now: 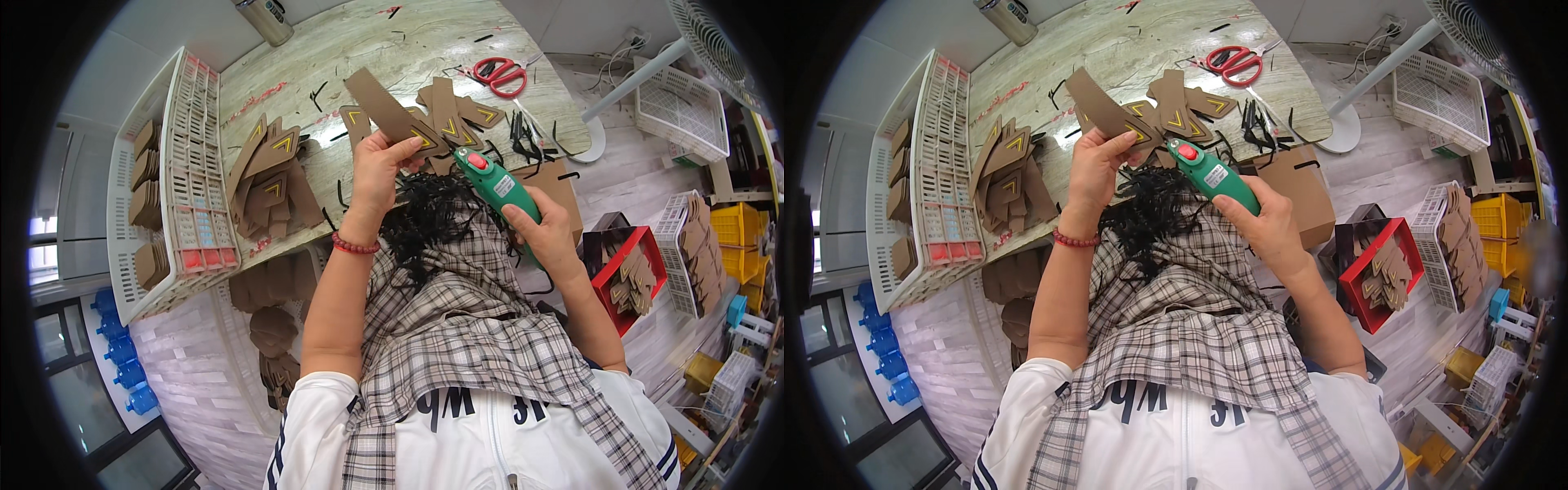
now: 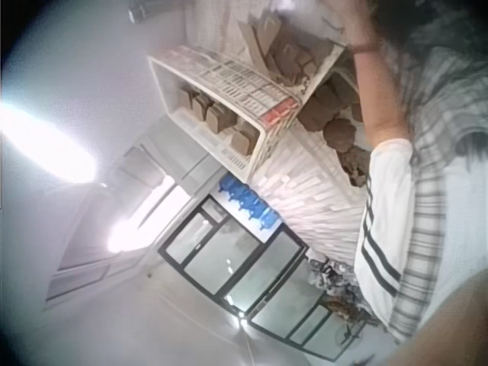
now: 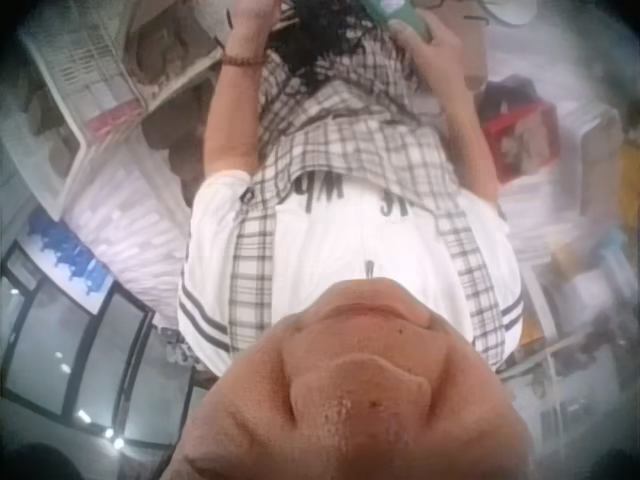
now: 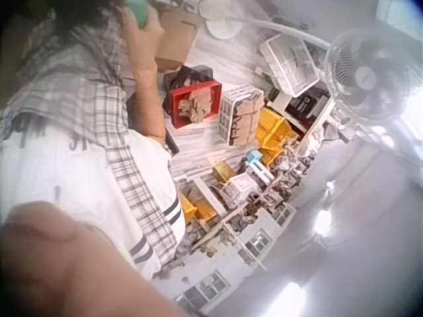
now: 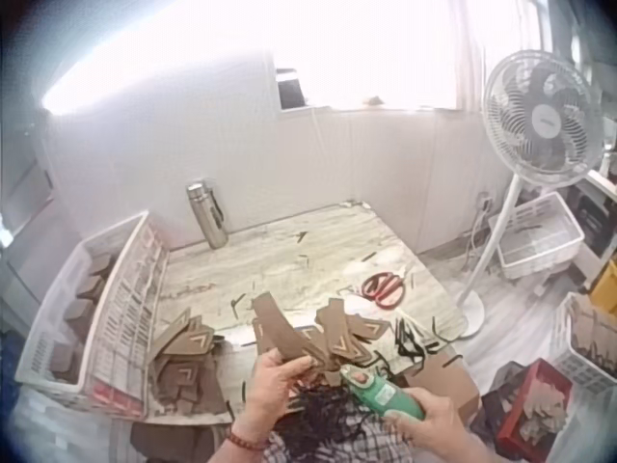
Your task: The person uses a green rotary cutter to trim the edges of brown cardboard pieces marked with yellow lines. They repeatedly pick up pieces from a white basket, cut along the marked lines, and place the trimmed pieces back into the basket.
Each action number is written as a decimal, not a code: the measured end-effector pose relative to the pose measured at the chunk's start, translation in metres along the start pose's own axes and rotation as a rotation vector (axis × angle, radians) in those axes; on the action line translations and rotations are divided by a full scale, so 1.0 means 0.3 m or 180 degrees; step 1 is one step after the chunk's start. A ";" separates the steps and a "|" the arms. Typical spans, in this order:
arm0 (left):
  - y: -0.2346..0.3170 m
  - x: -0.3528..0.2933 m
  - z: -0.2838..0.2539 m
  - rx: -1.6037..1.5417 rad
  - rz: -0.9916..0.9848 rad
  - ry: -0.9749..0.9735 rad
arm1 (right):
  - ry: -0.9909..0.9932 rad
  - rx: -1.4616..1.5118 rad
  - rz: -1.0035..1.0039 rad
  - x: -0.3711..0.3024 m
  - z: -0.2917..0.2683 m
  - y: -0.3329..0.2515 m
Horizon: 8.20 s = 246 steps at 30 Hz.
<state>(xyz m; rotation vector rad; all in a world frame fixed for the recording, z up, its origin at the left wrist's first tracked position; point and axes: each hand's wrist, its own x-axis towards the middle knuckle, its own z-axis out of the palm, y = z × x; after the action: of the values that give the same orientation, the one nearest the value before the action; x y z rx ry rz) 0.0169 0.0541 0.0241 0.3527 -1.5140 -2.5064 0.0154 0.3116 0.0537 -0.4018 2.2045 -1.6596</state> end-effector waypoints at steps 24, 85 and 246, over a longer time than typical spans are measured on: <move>-0.013 0.013 0.030 0.0422 -0.0055 -0.0214 | 0.0096 -0.0166 -0.0087 -0.013 -0.020 0.037; -0.064 -0.003 0.092 -0.0754 0.0248 0.0689 | 0.0342 0.0188 -0.0239 0.019 0.123 -0.008; -0.051 0.241 0.116 0.3786 -0.1038 0.1814 | 0.0072 -0.3445 -0.0299 0.644 0.004 -0.007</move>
<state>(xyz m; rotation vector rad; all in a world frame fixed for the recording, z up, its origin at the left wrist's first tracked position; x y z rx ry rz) -0.0629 0.0698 0.0187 1.3850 -2.5483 -1.1201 -0.1575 0.2277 0.0345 -0.7352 2.9470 -0.3371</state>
